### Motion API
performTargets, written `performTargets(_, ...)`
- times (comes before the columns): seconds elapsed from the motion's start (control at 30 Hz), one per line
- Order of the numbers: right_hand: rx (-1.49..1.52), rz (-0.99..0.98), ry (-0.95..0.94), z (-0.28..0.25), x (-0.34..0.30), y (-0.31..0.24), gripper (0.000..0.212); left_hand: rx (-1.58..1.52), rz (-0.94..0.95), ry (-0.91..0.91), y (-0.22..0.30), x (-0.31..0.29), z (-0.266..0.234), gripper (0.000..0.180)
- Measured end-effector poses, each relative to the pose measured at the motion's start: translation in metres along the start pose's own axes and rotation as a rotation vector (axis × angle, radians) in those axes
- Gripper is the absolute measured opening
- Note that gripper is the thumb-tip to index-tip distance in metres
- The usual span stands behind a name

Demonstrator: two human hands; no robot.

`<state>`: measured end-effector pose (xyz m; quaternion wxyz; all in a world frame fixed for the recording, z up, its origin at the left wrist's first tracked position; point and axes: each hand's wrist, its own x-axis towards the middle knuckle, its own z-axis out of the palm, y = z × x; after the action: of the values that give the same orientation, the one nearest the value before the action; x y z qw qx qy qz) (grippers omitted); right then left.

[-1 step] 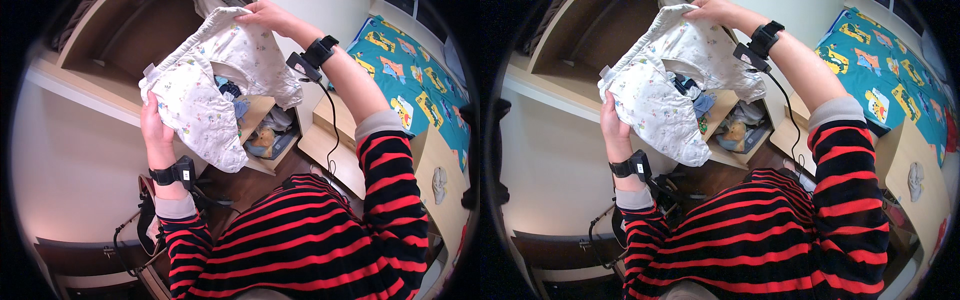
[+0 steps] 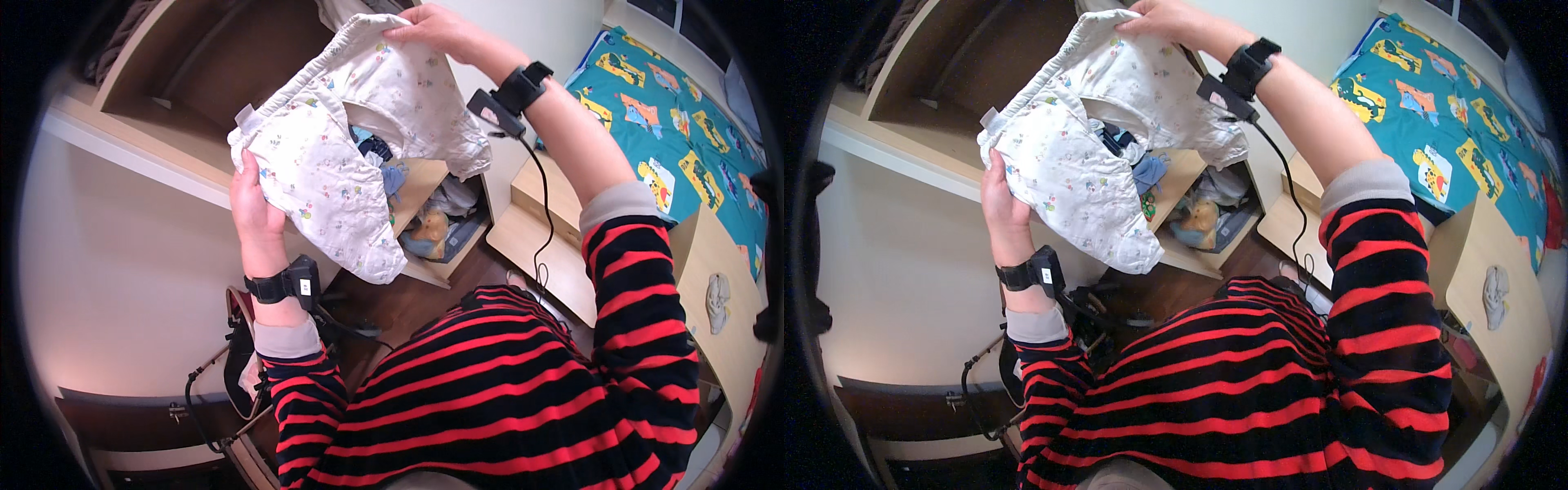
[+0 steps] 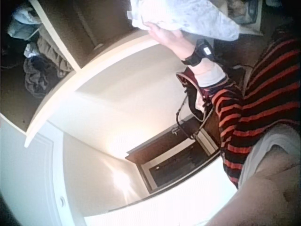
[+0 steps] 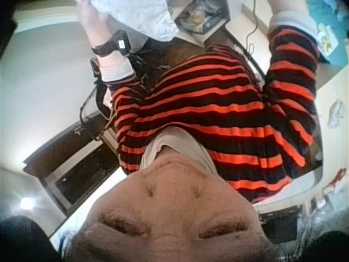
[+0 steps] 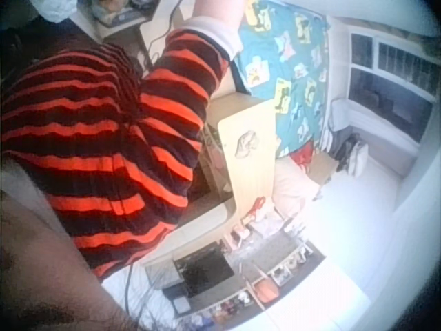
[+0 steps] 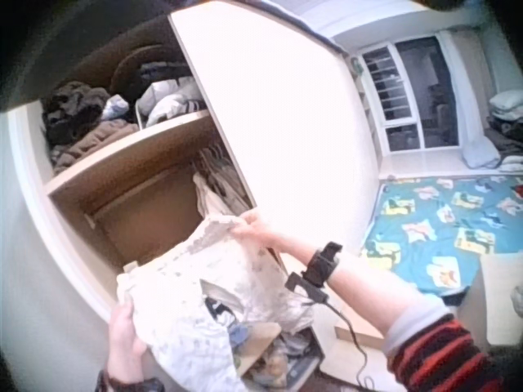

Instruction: The person wipes various surfaces in a bedroom using a cloth, including a wooden shelf, a desk, and a suitcase. The person also briefly handles baby clothes from a shelf before resuming wiping.

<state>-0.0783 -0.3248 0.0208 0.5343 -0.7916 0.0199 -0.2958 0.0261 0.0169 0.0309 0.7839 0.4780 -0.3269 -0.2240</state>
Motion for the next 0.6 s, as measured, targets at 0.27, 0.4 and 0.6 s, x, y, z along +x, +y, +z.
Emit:
performTargets(0.27, 0.112, -0.178, -0.220, 0.105, -0.031, -0.053, 0.037, -0.276, -0.043, -0.184, -0.037, 0.010, 0.060, 0.048)
performTargets(0.4, 0.230, 0.010, -0.053, 0.110, -0.028, -0.052, 0.029, -0.381, 0.006, -0.408, -0.044, 0.010, 0.036, 0.046)
performTargets(0.6, 0.810, 0.131, -0.127, 0.074, -0.027, -0.042, 0.026, -0.033, -0.003, 0.055, -0.101, 0.003, -0.020, 0.044)
